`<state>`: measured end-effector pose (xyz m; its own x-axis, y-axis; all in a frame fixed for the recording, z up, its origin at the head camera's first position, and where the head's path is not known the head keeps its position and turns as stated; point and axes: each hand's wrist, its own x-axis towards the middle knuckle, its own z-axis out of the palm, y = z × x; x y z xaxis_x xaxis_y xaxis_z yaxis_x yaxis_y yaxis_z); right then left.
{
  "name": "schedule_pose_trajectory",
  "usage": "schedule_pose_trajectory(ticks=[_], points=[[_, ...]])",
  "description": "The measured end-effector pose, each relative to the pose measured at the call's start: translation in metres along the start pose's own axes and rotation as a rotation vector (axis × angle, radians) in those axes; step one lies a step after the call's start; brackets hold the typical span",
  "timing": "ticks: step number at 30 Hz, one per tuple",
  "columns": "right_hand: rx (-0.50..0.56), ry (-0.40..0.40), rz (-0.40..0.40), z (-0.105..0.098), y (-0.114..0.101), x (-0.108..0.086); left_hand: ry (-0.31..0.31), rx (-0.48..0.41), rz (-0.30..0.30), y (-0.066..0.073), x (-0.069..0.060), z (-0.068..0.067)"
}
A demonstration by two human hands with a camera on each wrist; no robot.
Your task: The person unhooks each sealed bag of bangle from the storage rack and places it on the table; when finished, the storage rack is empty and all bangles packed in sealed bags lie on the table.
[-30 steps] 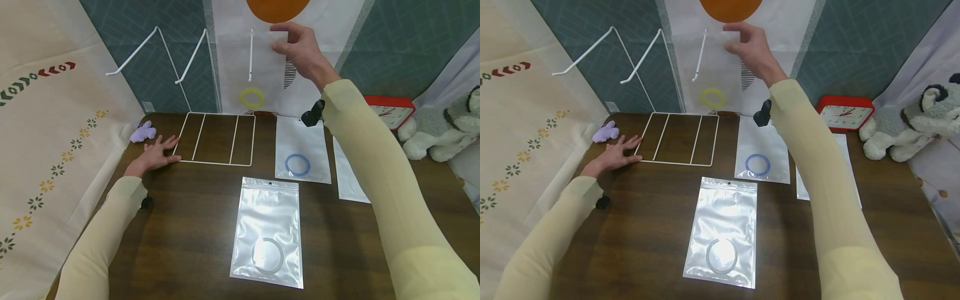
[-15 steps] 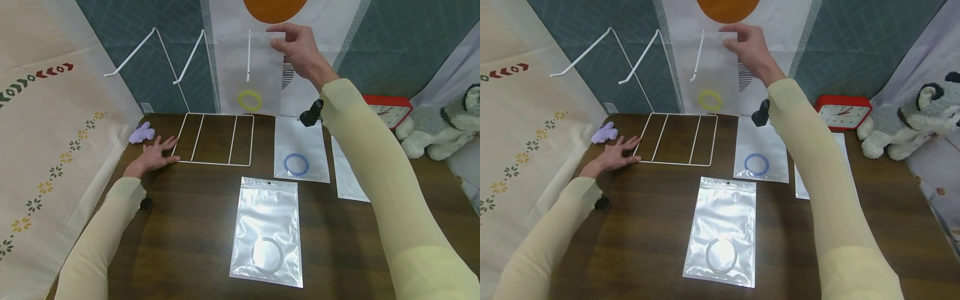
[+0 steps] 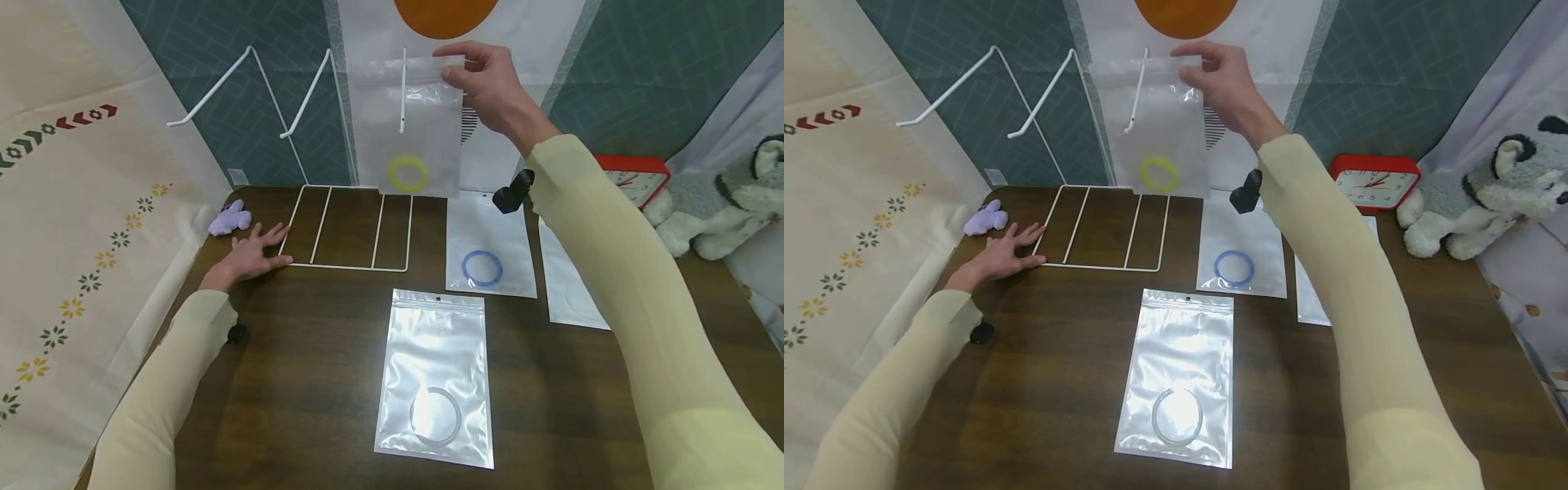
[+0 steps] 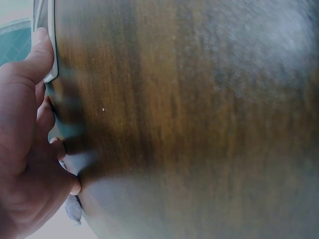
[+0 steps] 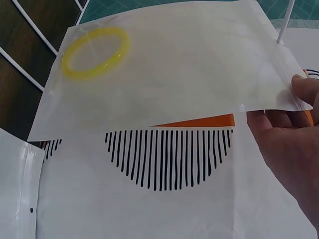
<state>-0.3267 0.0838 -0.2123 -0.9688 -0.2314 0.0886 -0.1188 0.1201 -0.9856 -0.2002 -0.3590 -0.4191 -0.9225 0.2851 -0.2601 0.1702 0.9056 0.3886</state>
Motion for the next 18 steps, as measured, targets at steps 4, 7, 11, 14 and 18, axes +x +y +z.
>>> schedule_pose_trajectory(ticks=[4,7,11,14,18], points=[[0.01,-0.017,-0.009,0.001,-0.001,-0.005,0.001,-0.003,0.001,-0.001,0.0,-0.001],[0.013,-0.034,-0.029,0.001,-0.002,-0.009,0.0,-0.01,-0.001,-0.002,0.0,-0.001],[0.003,-0.052,-0.036,0.001,-0.003,-0.015,-0.006,-0.013,-0.002,-0.003,0.0,-0.001],[-0.002,-0.062,-0.034,0.0,-0.003,-0.02,-0.006,-0.01,-0.001,-0.004,0.001,-0.001],[0.003,-0.068,-0.041,0.0,-0.002,-0.026,0.001,-0.003,-0.001,-0.004,0.001,-0.001]])
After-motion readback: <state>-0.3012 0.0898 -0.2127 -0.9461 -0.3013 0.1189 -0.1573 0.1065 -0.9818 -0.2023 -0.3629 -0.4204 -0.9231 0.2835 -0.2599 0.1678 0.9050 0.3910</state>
